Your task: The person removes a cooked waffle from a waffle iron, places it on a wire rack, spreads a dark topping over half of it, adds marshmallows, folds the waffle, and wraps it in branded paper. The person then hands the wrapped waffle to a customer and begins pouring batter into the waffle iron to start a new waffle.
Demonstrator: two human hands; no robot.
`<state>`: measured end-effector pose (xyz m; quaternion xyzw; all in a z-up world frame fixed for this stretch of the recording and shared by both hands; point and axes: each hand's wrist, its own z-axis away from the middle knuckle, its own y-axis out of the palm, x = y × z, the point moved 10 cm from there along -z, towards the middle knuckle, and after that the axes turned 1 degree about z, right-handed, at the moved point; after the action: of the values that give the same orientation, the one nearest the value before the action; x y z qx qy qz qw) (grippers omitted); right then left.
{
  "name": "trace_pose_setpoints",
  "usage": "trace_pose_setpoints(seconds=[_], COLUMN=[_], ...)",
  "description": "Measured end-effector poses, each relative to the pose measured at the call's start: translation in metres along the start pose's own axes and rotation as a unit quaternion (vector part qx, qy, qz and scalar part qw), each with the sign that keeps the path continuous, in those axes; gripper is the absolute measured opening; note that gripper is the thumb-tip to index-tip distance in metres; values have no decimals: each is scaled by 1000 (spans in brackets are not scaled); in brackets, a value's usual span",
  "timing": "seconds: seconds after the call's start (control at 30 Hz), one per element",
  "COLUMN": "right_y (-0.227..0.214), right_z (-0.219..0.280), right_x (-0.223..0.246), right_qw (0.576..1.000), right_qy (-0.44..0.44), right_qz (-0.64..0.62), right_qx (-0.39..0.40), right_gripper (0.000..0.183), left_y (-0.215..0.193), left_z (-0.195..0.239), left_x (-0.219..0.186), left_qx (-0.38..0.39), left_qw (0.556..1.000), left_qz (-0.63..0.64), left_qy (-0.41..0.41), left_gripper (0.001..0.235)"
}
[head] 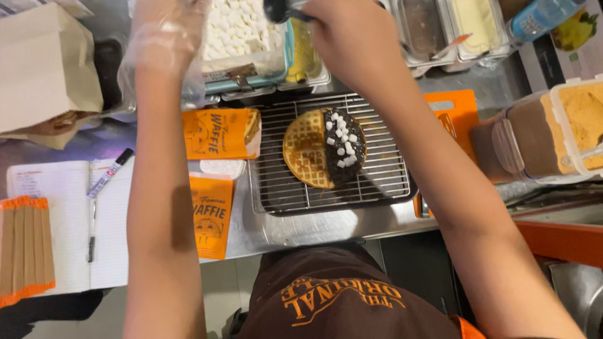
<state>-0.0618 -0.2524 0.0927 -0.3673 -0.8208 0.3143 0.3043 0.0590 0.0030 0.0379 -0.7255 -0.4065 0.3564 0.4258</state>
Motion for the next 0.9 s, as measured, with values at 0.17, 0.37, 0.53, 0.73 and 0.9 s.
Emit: trace_pose_setpoints(seconds=[0.17, 0.37, 0.53, 0.73, 0.9], right_y=[112, 149, 144, 141, 148], right_z=[-73, -77, -68, -66, -65], right_x=[1, -30, -34, -29, -33], right_qw=[983, 980, 973, 977, 973], right_qy=[-6, 74, 115, 104, 116], right_qz=[123, 25, -66, -41, -64], right_qx=[139, 186, 190, 181, 187], right_gripper=[10, 13, 22, 21, 21], left_y=[102, 102, 75, 62, 69], left_z=[-57, -45, -32, -31, -34], left_x=[32, 9, -6, -18, -8], left_qx=[198, 198, 209, 148, 151], left_qw=[974, 980, 975, 983, 976], left_qz=[-94, -2, 78, 100, 145], left_qy=[48, 24, -17, 50, -54], left_gripper=[34, 43, 25, 41, 26])
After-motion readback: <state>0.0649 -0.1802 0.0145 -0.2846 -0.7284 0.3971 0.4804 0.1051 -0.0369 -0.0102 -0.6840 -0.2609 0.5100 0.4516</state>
